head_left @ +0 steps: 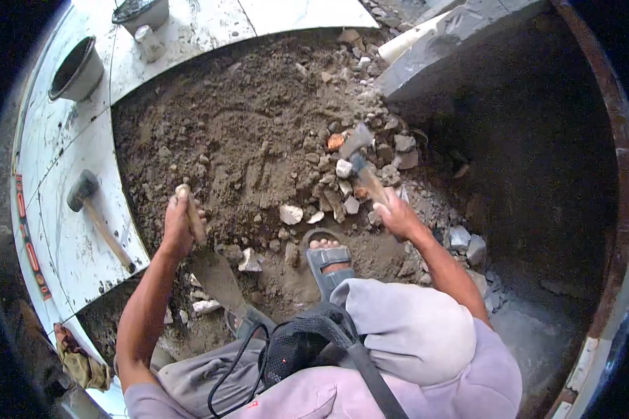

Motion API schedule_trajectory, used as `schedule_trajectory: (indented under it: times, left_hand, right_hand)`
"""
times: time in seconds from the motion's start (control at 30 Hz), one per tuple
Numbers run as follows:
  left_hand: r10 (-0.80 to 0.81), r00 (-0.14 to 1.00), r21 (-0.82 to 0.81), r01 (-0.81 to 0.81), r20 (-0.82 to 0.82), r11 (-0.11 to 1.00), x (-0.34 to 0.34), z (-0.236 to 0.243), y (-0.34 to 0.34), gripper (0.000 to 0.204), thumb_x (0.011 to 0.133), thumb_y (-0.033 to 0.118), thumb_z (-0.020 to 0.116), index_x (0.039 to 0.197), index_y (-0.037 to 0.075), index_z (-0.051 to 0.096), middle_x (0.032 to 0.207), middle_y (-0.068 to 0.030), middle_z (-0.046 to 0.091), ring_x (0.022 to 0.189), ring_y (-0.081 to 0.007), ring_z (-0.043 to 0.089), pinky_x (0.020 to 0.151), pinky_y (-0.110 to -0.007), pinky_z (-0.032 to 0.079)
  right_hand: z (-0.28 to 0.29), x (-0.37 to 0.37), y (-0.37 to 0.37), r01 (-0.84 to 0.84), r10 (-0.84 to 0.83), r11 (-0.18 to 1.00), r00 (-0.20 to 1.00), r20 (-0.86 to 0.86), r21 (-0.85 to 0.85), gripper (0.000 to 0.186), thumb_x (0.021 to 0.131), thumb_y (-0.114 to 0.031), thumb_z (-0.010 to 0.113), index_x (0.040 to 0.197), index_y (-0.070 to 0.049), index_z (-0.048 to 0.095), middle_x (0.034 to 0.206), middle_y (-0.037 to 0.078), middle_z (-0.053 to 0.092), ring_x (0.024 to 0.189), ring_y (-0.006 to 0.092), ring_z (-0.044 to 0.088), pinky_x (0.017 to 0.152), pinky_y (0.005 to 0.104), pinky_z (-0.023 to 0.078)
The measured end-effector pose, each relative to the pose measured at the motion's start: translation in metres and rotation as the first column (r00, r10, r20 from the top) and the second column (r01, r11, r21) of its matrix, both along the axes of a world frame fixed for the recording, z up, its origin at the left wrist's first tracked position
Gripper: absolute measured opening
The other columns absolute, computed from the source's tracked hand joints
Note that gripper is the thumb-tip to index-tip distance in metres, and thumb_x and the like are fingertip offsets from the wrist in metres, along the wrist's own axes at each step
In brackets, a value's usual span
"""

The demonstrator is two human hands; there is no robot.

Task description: The person uses a small axe and a trowel to break apart and clear stones and dirt from a section of a floor. They use their hands to move pieces of rubble into a nearby hole in the ground.

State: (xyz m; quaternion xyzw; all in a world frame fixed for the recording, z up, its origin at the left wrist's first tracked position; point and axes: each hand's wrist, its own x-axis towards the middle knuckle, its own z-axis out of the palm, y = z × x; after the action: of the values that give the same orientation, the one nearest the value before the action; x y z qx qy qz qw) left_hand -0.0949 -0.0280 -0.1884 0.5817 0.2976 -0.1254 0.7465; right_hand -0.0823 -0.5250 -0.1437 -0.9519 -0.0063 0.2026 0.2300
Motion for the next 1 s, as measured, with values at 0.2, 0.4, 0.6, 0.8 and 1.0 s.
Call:
schedule_trajectory:
  times: [0.2,0.4,0.6,0.8,1.0]
  left_hand:
    - [0.021,0.999,0.005,-0.021,-0.044,1.0,-0.004,-0.002,0.001,0.036,0.094,0.042,0.049,0.11,0.01,0.042,0.086,-0.005,0.053,0.066,-0.0156,0.057,0.056,-0.03,0.053]
    - [0.01,0.999,0.035,-0.009,-0.036,0.999,-0.01,-0.013,0.004,0.039,0.093,0.046,0.049,0.109,0.01,0.043,0.086,-0.0052,0.054,0.066,-0.0163,0.057,0.056,-0.032,0.053]
    - [0.019,0.997,-0.031,-0.022,-0.077,0.999,-0.005,-0.015,0.006,0.043,0.091,0.05,0.05,0.11,0.011,0.045,0.09,-0.006,0.056,0.07,-0.0181,0.058,0.058,-0.033,0.053]
    - [0.017,0.993,-0.142,-0.033,-0.113,0.989,-0.009,-0.014,0.006,0.039,0.092,0.047,0.051,0.105,0.011,0.043,0.084,-0.0042,0.052,0.064,-0.0164,0.056,0.054,-0.032,0.051]
    - [-0.068,0.995,-0.15,0.056,-0.075,0.987,0.004,-0.013,-0.005,0.036,0.094,0.043,0.049,0.108,0.01,0.043,0.085,-0.0047,0.053,0.066,-0.0166,0.056,0.058,-0.032,0.051]
  right_hand:
    - [0.032,0.009,0.002,-0.078,0.059,0.984,0.991,-0.12,-0.158,0.039,0.087,-0.029,0.052,0.112,-0.001,0.042,0.091,0.032,0.06,0.088,0.0482,0.058,0.076,0.0532,0.045]
    - [0.02,0.052,0.005,0.01,-0.014,1.0,0.985,0.17,0.019,0.042,0.085,-0.032,0.053,0.114,-0.003,0.042,0.089,0.032,0.061,0.085,0.0479,0.059,0.075,0.0538,0.045]
    - [0.026,0.102,0.012,-0.181,0.161,0.962,0.981,-0.112,-0.204,0.041,0.083,-0.029,0.055,0.107,0.003,0.043,0.089,0.03,0.061,0.086,0.0461,0.06,0.076,0.0522,0.047]
    - [0.014,0.035,-0.011,-0.048,0.045,0.987,0.999,-0.025,-0.154,0.052,0.088,-0.034,0.051,0.124,0.002,0.038,0.098,0.033,0.06,0.091,0.0475,0.059,0.083,0.0522,0.045]
    - [-0.023,-0.027,-0.04,0.144,-0.143,0.989,0.989,-0.034,0.025,0.036,0.088,-0.031,0.054,0.106,0.0,0.047,0.08,0.022,0.063,0.07,0.0374,0.063,0.066,0.0475,0.049]
